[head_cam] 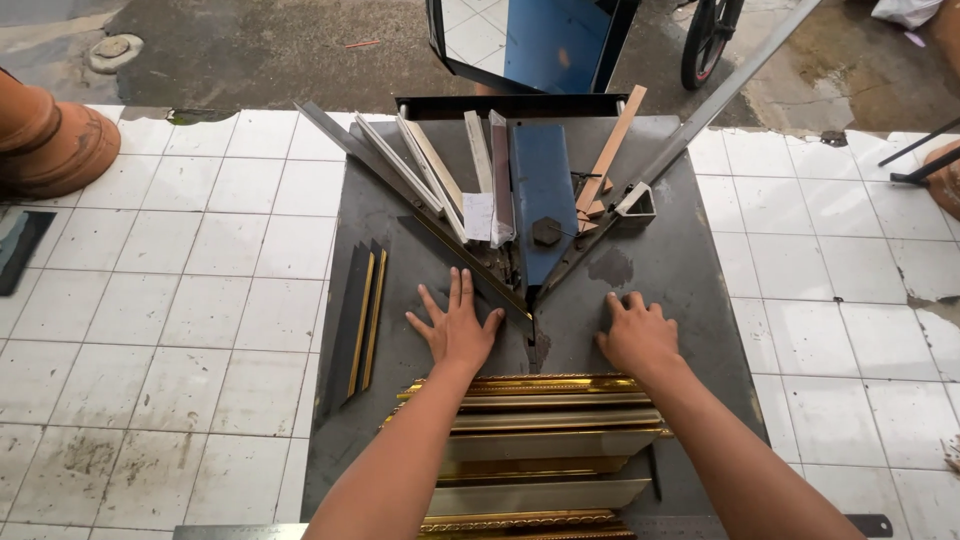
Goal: Measuring and aligning decorative frame moldings on a miter cutting machine for precise sizing.
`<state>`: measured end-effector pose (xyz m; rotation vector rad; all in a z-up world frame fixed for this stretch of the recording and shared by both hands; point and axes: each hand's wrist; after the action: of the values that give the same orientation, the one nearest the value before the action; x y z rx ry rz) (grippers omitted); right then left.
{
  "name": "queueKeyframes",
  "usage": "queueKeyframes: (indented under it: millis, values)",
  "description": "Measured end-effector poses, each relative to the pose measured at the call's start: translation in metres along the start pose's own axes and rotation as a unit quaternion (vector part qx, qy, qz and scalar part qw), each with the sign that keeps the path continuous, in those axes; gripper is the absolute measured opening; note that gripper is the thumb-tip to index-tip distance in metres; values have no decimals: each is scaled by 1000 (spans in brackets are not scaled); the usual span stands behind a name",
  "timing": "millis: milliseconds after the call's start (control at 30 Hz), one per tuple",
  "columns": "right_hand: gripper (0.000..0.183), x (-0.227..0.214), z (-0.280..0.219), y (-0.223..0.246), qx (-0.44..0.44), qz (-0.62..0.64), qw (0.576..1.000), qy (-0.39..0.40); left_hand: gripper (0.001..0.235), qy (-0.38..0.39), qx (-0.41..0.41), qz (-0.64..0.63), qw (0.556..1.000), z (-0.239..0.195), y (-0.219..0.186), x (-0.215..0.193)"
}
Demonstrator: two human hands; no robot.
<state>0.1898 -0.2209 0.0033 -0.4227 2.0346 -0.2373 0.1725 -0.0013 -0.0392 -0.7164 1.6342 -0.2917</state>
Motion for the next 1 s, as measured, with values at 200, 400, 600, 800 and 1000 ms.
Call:
queueKeyframes:
  millis: [200,400,600,800,1000]
  values:
    - [57,-9,-11,-1,-8,-15,1000,-4,77,14,-17,-13,1000,7,4,7]
    - [59,1,3,-3,7,-6,1000,13,76,58,-55,-31,996,9,-8,-3]
    - [59,-4,40,-10,17,10,1000,-22,75,56,-53,-21,997,46,-14,-6]
    - [53,-1,66,-16,6,59,997,-40,73,51,-59,-4,997,70,-22,-9]
    - [54,3,55,-15,7,39,999,-37,73,68,-67,2,995,52,-28,-19]
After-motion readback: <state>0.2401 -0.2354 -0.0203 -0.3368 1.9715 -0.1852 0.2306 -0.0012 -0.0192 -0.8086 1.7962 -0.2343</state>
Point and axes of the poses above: each hand's wrist, its own z-axis towards the middle knuckle, its own x-axis out of the palm, y = z × x, and after that the axes turned 15 degrees about -z, right-handed
